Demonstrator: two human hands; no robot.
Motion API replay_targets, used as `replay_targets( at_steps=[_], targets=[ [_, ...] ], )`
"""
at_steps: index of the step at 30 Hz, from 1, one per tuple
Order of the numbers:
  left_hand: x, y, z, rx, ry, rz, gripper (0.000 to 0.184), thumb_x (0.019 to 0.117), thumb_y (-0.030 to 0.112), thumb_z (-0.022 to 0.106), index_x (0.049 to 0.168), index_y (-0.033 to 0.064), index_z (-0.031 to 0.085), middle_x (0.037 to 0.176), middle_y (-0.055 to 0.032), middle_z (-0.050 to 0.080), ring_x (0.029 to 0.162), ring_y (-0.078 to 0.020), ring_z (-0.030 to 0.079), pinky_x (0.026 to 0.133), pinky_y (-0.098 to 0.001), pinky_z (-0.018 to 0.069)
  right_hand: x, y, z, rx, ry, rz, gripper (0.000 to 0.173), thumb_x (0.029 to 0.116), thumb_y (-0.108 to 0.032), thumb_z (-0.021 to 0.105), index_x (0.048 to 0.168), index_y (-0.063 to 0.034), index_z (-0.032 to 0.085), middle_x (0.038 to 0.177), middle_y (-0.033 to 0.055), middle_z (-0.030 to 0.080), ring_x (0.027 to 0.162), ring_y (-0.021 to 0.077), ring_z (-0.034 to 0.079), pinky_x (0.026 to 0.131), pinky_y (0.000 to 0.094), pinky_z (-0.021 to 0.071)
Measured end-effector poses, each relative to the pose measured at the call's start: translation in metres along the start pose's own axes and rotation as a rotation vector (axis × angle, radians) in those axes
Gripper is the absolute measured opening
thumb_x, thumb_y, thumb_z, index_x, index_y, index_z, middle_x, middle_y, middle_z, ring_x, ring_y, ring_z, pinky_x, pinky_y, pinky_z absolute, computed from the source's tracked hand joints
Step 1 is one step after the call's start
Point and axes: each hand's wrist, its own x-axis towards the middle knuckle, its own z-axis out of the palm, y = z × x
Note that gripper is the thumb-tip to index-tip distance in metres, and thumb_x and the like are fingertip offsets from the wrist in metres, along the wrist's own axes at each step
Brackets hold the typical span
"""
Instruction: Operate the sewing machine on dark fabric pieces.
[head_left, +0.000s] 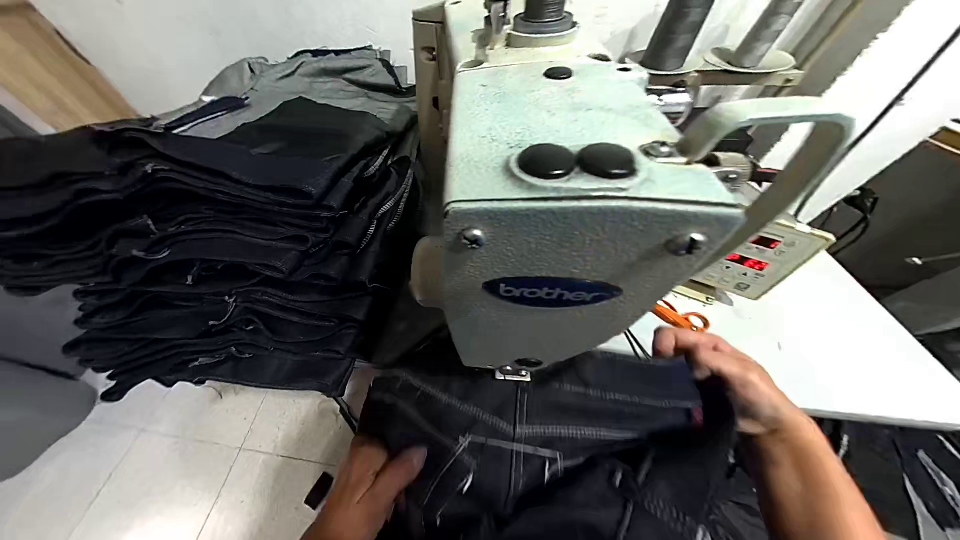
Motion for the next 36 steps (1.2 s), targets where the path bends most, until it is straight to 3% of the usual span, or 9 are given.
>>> replay_targets(
  at_steps=[3, 6, 9, 12, 15, 18, 24, 29, 36],
  targets=[
    [-0.017, -0.029, -0.052, 0.107, -0.261, -0.168, 0.028, 0.0986, 0.029, 0.058, 0.085, 0.0066, 0.069, 0.074, 0.0070, 0.069, 0.070, -0.0011, 0.066, 0.071, -0.0281, 0.0583, -0.001, 0.006, 0.028, -0.132, -0.185, 0.015, 0.019, 0.0916, -0.042, 0.059, 0.090, -0.0320, 0.075, 0.081, -0.0143, 0.069, 0.072, -0.0053, 0.063, 0.065, 0.0165, 0.0528],
    [-0.005, -0.007, -0.099, 0.546, -0.637, -0.211, 0.056, 0.1047, 0.044, 0.052, 0.085, -0.0043, 0.072, 0.069, -0.0177, 0.067, 0.063, -0.0319, 0.067, 0.067, -0.0575, 0.0550, -0.008, 0.030, 0.047, -0.253, -0.040, 0.030, 0.020, 0.0935, -0.031, 0.051, 0.091, -0.0255, 0.070, 0.082, -0.0146, 0.068, 0.075, -0.0042, 0.062, 0.069, 0.0175, 0.0524],
    [0.030, 0.029, -0.090, 0.613, -0.411, 0.097, 0.042, 0.1048, 0.040, 0.052, 0.092, 0.0067, 0.074, 0.071, -0.0060, 0.067, 0.062, -0.0183, 0.065, 0.061, -0.0434, 0.0565, -0.023, 0.033, 0.043, -0.387, -0.014, -0.047, 0.025, 0.0990, -0.033, 0.048, 0.101, -0.0211, 0.071, 0.088, -0.0154, 0.069, 0.080, -0.0073, 0.063, 0.073, 0.0153, 0.0529],
    [0.098, 0.033, -0.043, 0.528, -0.395, 0.198, 0.031, 0.1014, 0.030, 0.061, 0.118, 0.0062, 0.073, 0.112, -0.0095, 0.073, 0.107, -0.0215, 0.069, 0.098, -0.0484, 0.0538, -0.035, 0.024, 0.036, -0.659, -0.010, -0.149, 0.032, 0.0982, -0.032, 0.045, 0.103, -0.0125, 0.070, 0.084, -0.0098, 0.067, 0.075, -0.0072, 0.061, 0.068, 0.0172, 0.0514],
    [0.127, 0.036, -0.008, 0.262, -0.654, -0.057, 0.027, 0.0998, 0.020, 0.066, 0.117, -0.0013, 0.068, 0.113, -0.0138, 0.068, 0.107, -0.0185, 0.063, 0.099, -0.0419, 0.0491, -0.047, 0.016, 0.028, -1.049, 0.069, -0.202, 0.034, 0.0911, -0.028, 0.048, 0.098, -0.0047, 0.071, 0.074, 0.0062, 0.067, 0.063, 0.0167, 0.065, 0.055, 0.0406, 0.0509],
    [0.125, 0.028, 0.005, 0.127, -0.739, 0.059, 0.024, 0.0954, 0.028, 0.070, 0.096, 0.0038, 0.072, 0.091, -0.0018, 0.069, 0.090, -0.0057, 0.063, 0.086, -0.0297, 0.0524, -0.067, -0.019, 0.054, -1.336, 0.144, -0.258, 0.024, 0.0871, -0.008, 0.065, 0.108, 0.0043, 0.068, 0.096, 0.0268, 0.069, 0.088, 0.0488, 0.068, 0.071, 0.0643, 0.0538],
    [0.112, 0.022, 0.012, 0.034, -0.600, 0.129, 0.021, 0.0896, 0.029, 0.077, 0.085, 0.0096, 0.072, 0.084, 0.0034, 0.068, 0.083, -0.0017, 0.063, 0.079, -0.0239, 0.0522, -0.071, -0.018, 0.150, -1.286, -0.417, -0.727, 0.032, 0.1060, -0.012, 0.051, 0.130, -0.0251, 0.068, 0.097, 0.0094, 0.065, 0.093, 0.0263, 0.063, 0.088, 0.0397, 0.0492],
    [0.116, 0.033, 0.009, 0.140, -0.667, 0.155, 0.024, 0.0892, 0.031, 0.077, 0.085, 0.0084, 0.071, 0.082, 0.0025, 0.066, 0.082, -0.0023, 0.061, 0.077, -0.0248, 0.0509, -0.045, -0.027, 0.145, -1.392, -0.018, -0.861, 0.034, 0.1061, -0.008, 0.044, 0.136, -0.0102, 0.060, 0.083, 0.0083, 0.058, 0.075, 0.0256, 0.056, 0.075, 0.0377, 0.0458],
    [0.116, 0.058, 0.008, 0.449, -0.566, -0.048, 0.045, 0.0805, 0.048, 0.084, 0.102, 0.0099, 0.073, 0.094, -0.0068, 0.071, 0.095, -0.0178, 0.066, 0.088, -0.0433, 0.0531, -0.019, -0.025, 0.146, -1.343, 0.231, -0.887, 0.025, 0.1013, -0.004, 0.050, 0.108, -0.0099, 0.073, 0.095, 0.0102, 0.072, 0.091, 0.0202, 0.067, 0.079, 0.0243, 0.0533]
  ],
)
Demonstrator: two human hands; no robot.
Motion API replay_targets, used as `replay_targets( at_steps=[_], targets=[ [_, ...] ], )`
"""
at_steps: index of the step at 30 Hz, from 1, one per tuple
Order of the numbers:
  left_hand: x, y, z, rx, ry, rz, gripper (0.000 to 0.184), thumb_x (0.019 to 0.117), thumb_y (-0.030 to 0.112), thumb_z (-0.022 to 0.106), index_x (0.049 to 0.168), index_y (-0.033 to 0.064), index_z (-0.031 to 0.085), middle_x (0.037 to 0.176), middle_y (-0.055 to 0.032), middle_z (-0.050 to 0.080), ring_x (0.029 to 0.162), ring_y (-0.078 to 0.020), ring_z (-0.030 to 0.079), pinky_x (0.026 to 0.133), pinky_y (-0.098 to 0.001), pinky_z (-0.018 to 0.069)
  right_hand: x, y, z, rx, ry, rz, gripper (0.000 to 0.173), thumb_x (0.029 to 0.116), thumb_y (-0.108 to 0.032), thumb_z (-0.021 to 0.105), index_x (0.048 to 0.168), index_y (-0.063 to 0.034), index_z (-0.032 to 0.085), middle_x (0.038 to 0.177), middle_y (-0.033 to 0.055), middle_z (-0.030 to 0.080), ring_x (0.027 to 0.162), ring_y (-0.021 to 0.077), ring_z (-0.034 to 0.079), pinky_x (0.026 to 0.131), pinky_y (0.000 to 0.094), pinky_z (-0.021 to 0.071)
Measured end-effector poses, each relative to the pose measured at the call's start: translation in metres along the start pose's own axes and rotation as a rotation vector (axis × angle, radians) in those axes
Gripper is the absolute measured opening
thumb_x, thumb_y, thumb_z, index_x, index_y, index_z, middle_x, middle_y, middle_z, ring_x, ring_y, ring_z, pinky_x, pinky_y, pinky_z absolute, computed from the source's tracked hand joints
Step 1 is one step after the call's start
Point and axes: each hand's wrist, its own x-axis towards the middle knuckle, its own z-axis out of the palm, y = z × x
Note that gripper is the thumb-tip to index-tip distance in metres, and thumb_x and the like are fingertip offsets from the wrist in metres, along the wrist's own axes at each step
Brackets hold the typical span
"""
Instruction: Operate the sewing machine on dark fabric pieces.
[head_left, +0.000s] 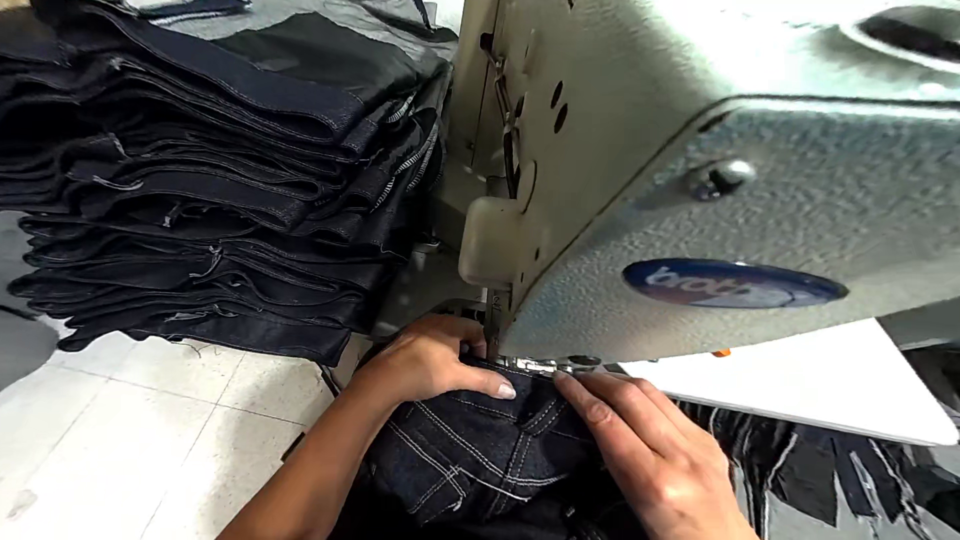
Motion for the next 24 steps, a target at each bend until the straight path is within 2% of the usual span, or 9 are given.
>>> replay_targets(
  at_steps=[3, 5, 7, 9, 11, 14, 16, 19, 24],
  targets=[
    [-0.005, 0.004, 0.002, 0.051, 0.056, -0.028, 0.051, 0.0805, 0.050, 0.083, 0.110, 0.0104, 0.071, 0.102, -0.0086, 0.070, 0.103, -0.0229, 0.065, 0.094, -0.0484, 0.0504, 0.004, -0.010, 0.003, 0.340, -0.015, 0.191, 0.016, 0.1036, -0.013, 0.054, 0.105, -0.0093, 0.070, 0.098, 0.0053, 0.075, 0.094, 0.0068, 0.070, 0.083, 0.0153, 0.0546],
    [-0.010, 0.005, 0.006, 0.074, 0.133, -0.016, 0.054, 0.0795, 0.052, 0.083, 0.112, 0.0107, 0.071, 0.106, -0.0080, 0.070, 0.108, -0.0232, 0.064, 0.097, -0.0486, 0.0493, 0.005, -0.011, 0.004, 0.687, -0.095, 0.402, 0.015, 0.1007, -0.021, 0.064, 0.103, -0.0073, 0.071, 0.095, 0.0006, 0.076, 0.084, 0.0002, 0.071, 0.074, 0.0147, 0.0587],
    [-0.018, 0.004, 0.016, 0.119, 0.296, 0.048, 0.054, 0.0787, 0.052, 0.083, 0.110, 0.0100, 0.071, 0.104, -0.0076, 0.070, 0.104, -0.0235, 0.066, 0.094, -0.0477, 0.0516, 0.005, -0.006, 0.009, 0.793, -0.157, 0.491, 0.014, 0.0956, -0.022, 0.069, 0.100, -0.0086, 0.072, 0.090, -0.0041, 0.075, 0.078, -0.0023, 0.070, 0.070, 0.0148, 0.0594],
    [-0.024, 0.001, 0.035, 0.222, 0.563, 0.189, 0.045, 0.0787, 0.048, 0.083, 0.101, 0.0094, 0.073, 0.092, -0.0075, 0.069, 0.086, -0.0237, 0.069, 0.077, -0.0446, 0.0579, 0.007, 0.000, 0.012, 0.647, -0.160, 0.443, 0.014, 0.0929, -0.023, 0.068, 0.095, -0.0125, 0.076, 0.087, -0.0059, 0.075, 0.078, -0.0050, 0.068, 0.072, 0.0117, 0.0563],
    [-0.035, 0.006, 0.052, 0.238, 0.673, 0.264, 0.028, 0.0850, 0.030, 0.079, 0.100, 0.0067, 0.074, 0.085, -0.0083, 0.069, 0.068, -0.0215, 0.068, 0.062, -0.0395, 0.0592, 0.011, -0.001, 0.014, 0.424, -0.139, 0.347, 0.015, 0.0909, -0.023, 0.065, 0.090, -0.0159, 0.078, 0.084, -0.0031, 0.075, 0.080, -0.0010, 0.067, 0.075, 0.0129, 0.0525],
    [-0.060, 0.018, 0.068, -0.031, 0.464, 0.277, 0.022, 0.0975, 0.015, 0.064, 0.113, 0.0012, 0.071, 0.090, -0.0099, 0.073, 0.070, -0.0182, 0.071, 0.064, -0.0347, 0.0611, 0.014, -0.005, 0.017, 0.202, -0.112, 0.238, 0.017, 0.0910, -0.018, 0.059, 0.089, -0.0180, 0.076, 0.084, 0.0005, 0.073, 0.084, 0.0112, 0.068, 0.077, 0.0210, 0.0528],
    [-0.067, 0.020, 0.078, -0.343, 0.337, 0.254, 0.026, 0.0991, 0.010, 0.062, 0.120, -0.0049, 0.066, 0.092, -0.0122, 0.075, 0.073, -0.0157, 0.074, 0.068, -0.0310, 0.0633, 0.015, -0.007, 0.019, 0.148, -0.109, 0.201, 0.016, 0.0919, -0.016, 0.057, 0.090, -0.0160, 0.073, 0.084, 0.0028, 0.071, 0.083, 0.0138, 0.068, 0.076, 0.0211, 0.0534],
    [-0.064, 0.018, 0.090, -0.694, 0.375, 0.220, 0.018, 0.1007, 0.008, 0.061, 0.107, -0.0068, 0.069, 0.090, -0.0109, 0.076, 0.076, -0.0132, 0.076, 0.071, -0.0294, 0.0653, 0.016, -0.010, 0.019, 0.104, -0.103, 0.169, 0.015, 0.0943, -0.013, 0.057, 0.092, -0.0130, 0.071, 0.082, 0.0052, 0.070, 0.080, 0.0147, 0.067, 0.074, 0.0196, 0.0530],
    [-0.057, 0.016, 0.093, -0.785, 0.416, 0.208, 0.018, 0.1012, 0.011, 0.061, 0.095, -0.0029, 0.070, 0.085, -0.0077, 0.077, 0.075, -0.0136, 0.077, 0.071, -0.0306, 0.0659, 0.013, -0.012, 0.025, 0.052, -0.016, 0.121, 0.012, 0.0967, -0.012, 0.059, 0.093, -0.0101, 0.070, 0.082, 0.0081, 0.067, 0.079, 0.0141, 0.065, 0.071, 0.0175, 0.0510]
  ],
)
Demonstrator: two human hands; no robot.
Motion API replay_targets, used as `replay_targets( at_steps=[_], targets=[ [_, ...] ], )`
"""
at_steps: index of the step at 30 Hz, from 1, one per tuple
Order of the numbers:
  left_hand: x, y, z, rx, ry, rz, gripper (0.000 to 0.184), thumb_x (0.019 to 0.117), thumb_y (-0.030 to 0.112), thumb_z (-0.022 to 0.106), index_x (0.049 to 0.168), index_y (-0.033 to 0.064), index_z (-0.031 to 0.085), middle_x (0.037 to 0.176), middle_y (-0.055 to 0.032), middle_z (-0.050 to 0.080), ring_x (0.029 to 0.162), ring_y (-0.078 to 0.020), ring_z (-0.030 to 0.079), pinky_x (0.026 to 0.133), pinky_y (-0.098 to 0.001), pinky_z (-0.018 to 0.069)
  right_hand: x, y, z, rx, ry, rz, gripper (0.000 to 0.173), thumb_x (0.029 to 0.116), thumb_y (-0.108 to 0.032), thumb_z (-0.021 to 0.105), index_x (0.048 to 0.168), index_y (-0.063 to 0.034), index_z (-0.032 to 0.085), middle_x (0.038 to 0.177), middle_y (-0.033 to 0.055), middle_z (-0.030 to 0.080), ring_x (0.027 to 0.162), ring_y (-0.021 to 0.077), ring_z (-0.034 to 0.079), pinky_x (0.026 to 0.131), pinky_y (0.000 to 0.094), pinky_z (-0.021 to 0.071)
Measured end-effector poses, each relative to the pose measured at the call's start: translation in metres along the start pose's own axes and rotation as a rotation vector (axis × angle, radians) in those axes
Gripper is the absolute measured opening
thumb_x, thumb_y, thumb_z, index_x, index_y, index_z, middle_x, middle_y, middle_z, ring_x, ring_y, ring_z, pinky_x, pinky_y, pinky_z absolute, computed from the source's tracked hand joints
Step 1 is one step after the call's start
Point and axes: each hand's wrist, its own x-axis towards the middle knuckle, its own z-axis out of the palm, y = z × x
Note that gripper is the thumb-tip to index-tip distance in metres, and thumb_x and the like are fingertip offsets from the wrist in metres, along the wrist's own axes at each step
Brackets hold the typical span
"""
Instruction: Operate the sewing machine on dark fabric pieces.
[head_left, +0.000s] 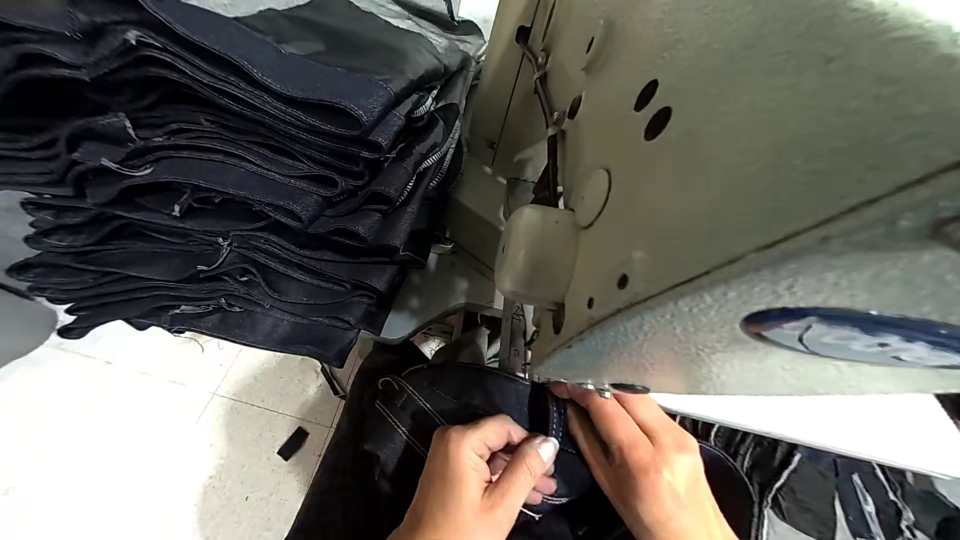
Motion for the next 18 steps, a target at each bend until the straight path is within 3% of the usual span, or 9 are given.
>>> replay_targets(
  at_steps=[2, 6, 10, 12, 14, 16, 18],
  targets=[
    [0.001, -0.002, 0.000, -0.011, 0.011, -0.004, 0.017, 0.1000, 0.011, 0.064, 0.093, -0.0023, 0.070, 0.084, -0.0072, 0.077, 0.074, -0.0131, 0.077, 0.070, -0.0301, 0.0658, -0.002, 0.000, 0.002, 0.010, 0.017, -0.030, 0.011, 0.0972, -0.009, 0.058, 0.095, -0.0097, 0.069, 0.085, 0.0086, 0.068, 0.082, 0.0147, 0.065, 0.072, 0.0182, 0.0509],
    [0.002, 0.000, 0.004, -0.037, 0.047, -0.064, 0.007, 0.0944, 0.003, 0.067, 0.091, -0.0003, 0.062, 0.082, -0.0066, 0.075, 0.071, -0.0144, 0.076, 0.067, -0.0308, 0.0657, -0.005, 0.000, -0.006, 0.062, -0.091, -0.088, 0.022, 0.1009, -0.003, 0.051, 0.107, -0.0101, 0.071, 0.098, 0.0081, 0.071, 0.095, 0.0183, 0.067, 0.086, 0.0228, 0.0527],
    [0.005, 0.006, 0.000, 0.023, -0.041, -0.149, 0.019, 0.0972, 0.000, 0.063, 0.111, 0.0019, 0.050, 0.082, -0.0064, 0.074, 0.070, -0.0182, 0.077, 0.066, -0.0337, 0.0661, -0.015, 0.012, -0.001, 0.196, -0.115, -0.001, 0.028, 0.1021, -0.006, 0.049, 0.115, -0.0210, 0.069, 0.103, 0.0066, 0.064, 0.102, 0.0149, 0.061, 0.091, 0.0218, 0.0480],
    [0.004, -0.006, -0.004, 0.362, -0.044, 0.123, 0.024, 0.0973, 0.010, 0.066, 0.116, -0.0024, 0.057, 0.070, -0.0047, 0.069, 0.056, -0.0132, 0.070, 0.053, -0.0282, 0.0606, -0.018, 0.018, 0.004, 0.255, -0.091, 0.056, 0.026, 0.1034, -0.013, 0.051, 0.115, -0.0274, 0.070, 0.104, 0.0061, 0.063, 0.101, 0.0114, 0.061, 0.090, 0.0211, 0.0489],
    [0.008, -0.027, -0.013, 0.821, 0.118, 0.582, 0.028, 0.0973, 0.032, 0.068, 0.108, 0.0060, 0.068, 0.062, -0.0008, 0.060, 0.050, -0.0112, 0.057, 0.048, -0.0237, 0.0493, -0.019, 0.022, 0.005, 0.291, -0.091, 0.084, 0.025, 0.1045, -0.017, 0.051, 0.114, -0.0298, 0.070, 0.104, 0.0058, 0.064, 0.100, 0.0097, 0.062, 0.090, 0.0211, 0.0503],
    [0.019, -0.037, -0.025, 1.042, 0.267, 0.885, 0.031, 0.0956, 0.048, 0.068, 0.107, 0.0196, 0.073, 0.070, 0.0015, 0.058, 0.066, -0.0145, 0.055, 0.065, -0.0262, 0.0469, -0.018, 0.023, 0.005, 0.308, -0.100, 0.093, 0.024, 0.1048, -0.018, 0.052, 0.113, -0.0297, 0.071, 0.105, 0.0056, 0.065, 0.100, 0.0093, 0.063, 0.088, 0.0212, 0.0515],
    [0.026, -0.038, -0.030, 1.095, 0.230, 0.952, 0.032, 0.0974, 0.051, 0.064, 0.115, 0.0249, 0.072, 0.099, 0.0034, 0.065, 0.095, -0.0159, 0.057, 0.090, -0.0300, 0.0426, -0.019, 0.023, 0.005, 0.326, -0.101, 0.097, 0.024, 0.1047, -0.018, 0.052, 0.113, -0.0297, 0.071, 0.107, 0.0055, 0.065, 0.101, 0.0098, 0.064, 0.086, 0.0224, 0.0530]
  ],
)
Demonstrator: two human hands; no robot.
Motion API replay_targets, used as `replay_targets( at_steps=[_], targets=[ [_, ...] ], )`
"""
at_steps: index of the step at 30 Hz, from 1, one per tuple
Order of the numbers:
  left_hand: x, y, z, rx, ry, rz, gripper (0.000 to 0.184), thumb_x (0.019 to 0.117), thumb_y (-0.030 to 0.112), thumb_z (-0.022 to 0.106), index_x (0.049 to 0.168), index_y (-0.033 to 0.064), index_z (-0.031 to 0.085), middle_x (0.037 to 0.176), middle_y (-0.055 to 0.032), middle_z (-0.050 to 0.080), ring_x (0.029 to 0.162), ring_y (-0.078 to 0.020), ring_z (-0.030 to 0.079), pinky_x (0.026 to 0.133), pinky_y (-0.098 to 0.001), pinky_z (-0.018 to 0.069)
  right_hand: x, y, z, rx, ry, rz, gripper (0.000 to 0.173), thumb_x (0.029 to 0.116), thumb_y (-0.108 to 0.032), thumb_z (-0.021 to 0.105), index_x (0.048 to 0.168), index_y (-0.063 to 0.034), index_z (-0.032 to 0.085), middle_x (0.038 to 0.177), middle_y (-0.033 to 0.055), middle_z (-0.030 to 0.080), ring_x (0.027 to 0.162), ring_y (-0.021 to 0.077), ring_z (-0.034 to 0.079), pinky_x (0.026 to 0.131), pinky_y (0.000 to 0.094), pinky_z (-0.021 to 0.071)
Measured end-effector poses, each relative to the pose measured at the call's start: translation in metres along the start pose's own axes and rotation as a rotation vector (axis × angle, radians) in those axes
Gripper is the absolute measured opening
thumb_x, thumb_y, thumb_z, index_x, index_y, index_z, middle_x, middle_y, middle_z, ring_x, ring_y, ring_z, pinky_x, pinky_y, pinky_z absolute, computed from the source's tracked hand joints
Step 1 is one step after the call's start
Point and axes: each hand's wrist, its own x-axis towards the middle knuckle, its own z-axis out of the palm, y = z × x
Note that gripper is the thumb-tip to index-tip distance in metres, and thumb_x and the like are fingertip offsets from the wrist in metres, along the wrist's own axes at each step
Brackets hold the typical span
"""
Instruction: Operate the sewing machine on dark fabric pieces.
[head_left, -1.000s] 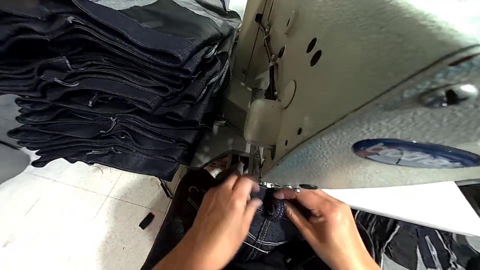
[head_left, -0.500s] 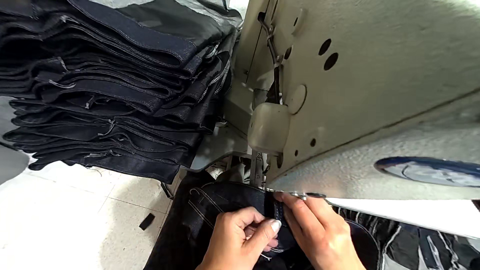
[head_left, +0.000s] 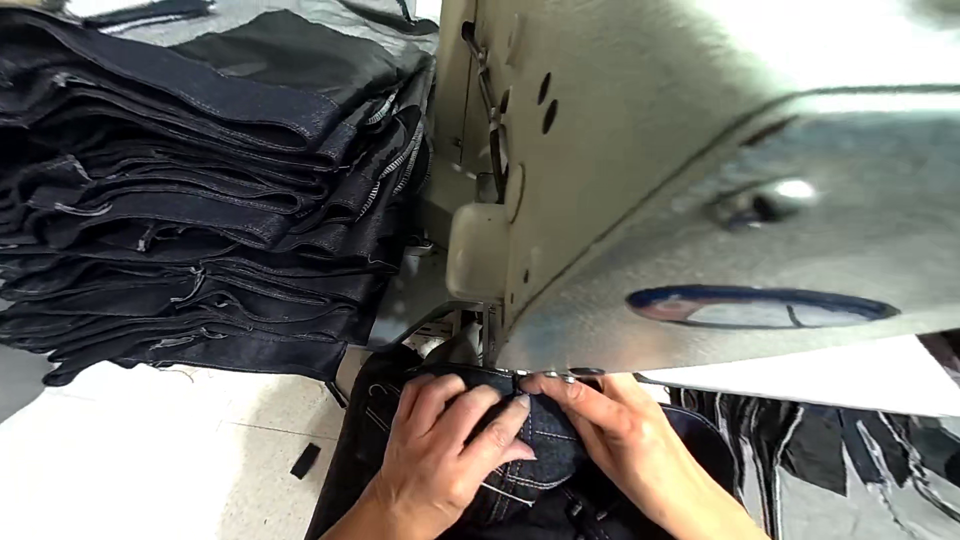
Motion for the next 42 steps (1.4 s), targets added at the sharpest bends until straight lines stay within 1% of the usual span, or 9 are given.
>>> replay_targets(
  at_steps=[2, 7, 10, 16, 25, 28, 30, 32, 42],
  targets=[
    [0.000, -0.002, 0.005, -0.072, -0.020, 0.043, 0.031, 0.0995, 0.045, 0.063, 0.117, 0.0208, 0.072, 0.116, 0.0044, 0.070, 0.106, -0.0140, 0.059, 0.098, -0.0293, 0.0411, -0.002, 0.002, 0.000, 0.026, 0.007, 0.017, 0.024, 0.1048, -0.021, 0.052, 0.114, -0.0317, 0.072, 0.104, 0.0043, 0.064, 0.098, 0.0086, 0.063, 0.083, 0.0221, 0.0532],
    [0.002, -0.007, 0.007, -0.236, -0.108, 0.042, 0.030, 0.1006, 0.040, 0.063, 0.119, 0.0183, 0.071, 0.123, 0.0046, 0.071, 0.113, -0.0122, 0.060, 0.103, -0.0276, 0.0418, -0.008, 0.003, -0.001, 0.098, 0.039, 0.046, 0.021, 0.1069, -0.030, 0.052, 0.113, -0.0284, 0.072, 0.096, 0.0024, 0.062, 0.090, 0.0062, 0.062, 0.079, 0.0185, 0.0513],
    [0.003, -0.006, 0.007, -0.213, -0.102, 0.055, 0.028, 0.1008, 0.041, 0.063, 0.119, 0.0206, 0.070, 0.123, 0.0063, 0.071, 0.112, -0.0131, 0.059, 0.100, -0.0302, 0.0405, -0.008, 0.006, -0.002, 0.167, 0.075, 0.028, 0.018, 0.1041, -0.026, 0.058, 0.108, -0.0242, 0.076, 0.094, 0.0013, 0.065, 0.092, 0.0033, 0.062, 0.084, 0.0138, 0.0507],
    [-0.005, -0.003, 0.010, -0.245, -0.042, 0.062, 0.022, 0.0987, 0.034, 0.068, 0.118, 0.0232, 0.071, 0.119, 0.0054, 0.066, 0.112, -0.0114, 0.057, 0.102, -0.0267, 0.0421, -0.007, 0.021, -0.005, 0.180, -0.011, 0.034, 0.021, 0.1035, -0.039, 0.058, 0.114, -0.0377, 0.076, 0.101, -0.0050, 0.067, 0.098, 0.0057, 0.062, 0.085, 0.0238, 0.0508],
    [0.000, -0.008, 0.011, -0.285, -0.128, 0.108, 0.021, 0.1016, 0.033, 0.063, 0.117, 0.0204, 0.069, 0.126, 0.0069, 0.069, 0.121, -0.0121, 0.058, 0.105, -0.0264, 0.0432, -0.006, 0.027, -0.016, 0.263, -0.099, -0.004, 0.026, 0.1061, -0.036, 0.054, 0.123, -0.0334, 0.074, 0.095, -0.0031, 0.067, 0.092, 0.0056, 0.062, 0.083, 0.0242, 0.0502],
    [0.000, -0.007, 0.008, -0.307, -0.153, 0.056, 0.022, 0.1020, 0.035, 0.062, 0.117, 0.0207, 0.070, 0.126, 0.0080, 0.070, 0.122, -0.0108, 0.058, 0.104, -0.0246, 0.0426, -0.017, 0.031, -0.023, 0.154, -0.068, 0.148, 0.035, 0.1045, -0.048, 0.052, 0.114, -0.0185, 0.069, 0.092, -0.0048, 0.071, 0.087, 0.0025, 0.067, 0.078, 0.0240, 0.0573],
    [-0.001, -0.004, 0.009, -0.308, -0.150, 0.030, 0.022, 0.1025, 0.035, 0.061, 0.117, 0.0206, 0.070, 0.126, 0.0079, 0.071, 0.122, -0.0108, 0.058, 0.105, -0.0245, 0.0422, -0.021, 0.031, -0.018, 0.017, -0.054, 0.234, 0.049, 0.1037, -0.055, 0.047, 0.093, -0.0145, 0.072, 0.077, -0.0016, 0.069, 0.071, 0.0099, 0.066, 0.063, 0.0326, 0.0532],
    [0.002, -0.001, 0.011, -0.304, -0.134, -0.002, 0.023, 0.1028, 0.035, 0.060, 0.116, 0.0193, 0.070, 0.124, 0.0065, 0.072, 0.122, -0.0115, 0.059, 0.104, -0.0249, 0.0426, -0.014, 0.031, -0.015, -0.044, 0.002, 0.241, 0.053, 0.1040, -0.054, 0.045, 0.077, -0.0151, 0.069, 0.067, -0.0031, 0.062, 0.065, 0.0082, 0.061, 0.059, 0.0299, 0.0472],
    [0.010, 0.003, 0.010, -0.275, -0.159, -0.034, 0.023, 0.1033, 0.034, 0.059, 0.114, 0.0180, 0.073, 0.122, 0.0052, 0.073, 0.118, -0.0108, 0.060, 0.102, -0.0227, 0.0427, -0.004, 0.038, -0.018, -0.035, 0.049, 0.119, 0.053, 0.1068, -0.049, 0.044, 0.073, -0.0126, 0.062, 0.064, 0.0009, 0.059, 0.067, 0.0078, 0.058, 0.063, 0.0249, 0.0431]
  ],
)
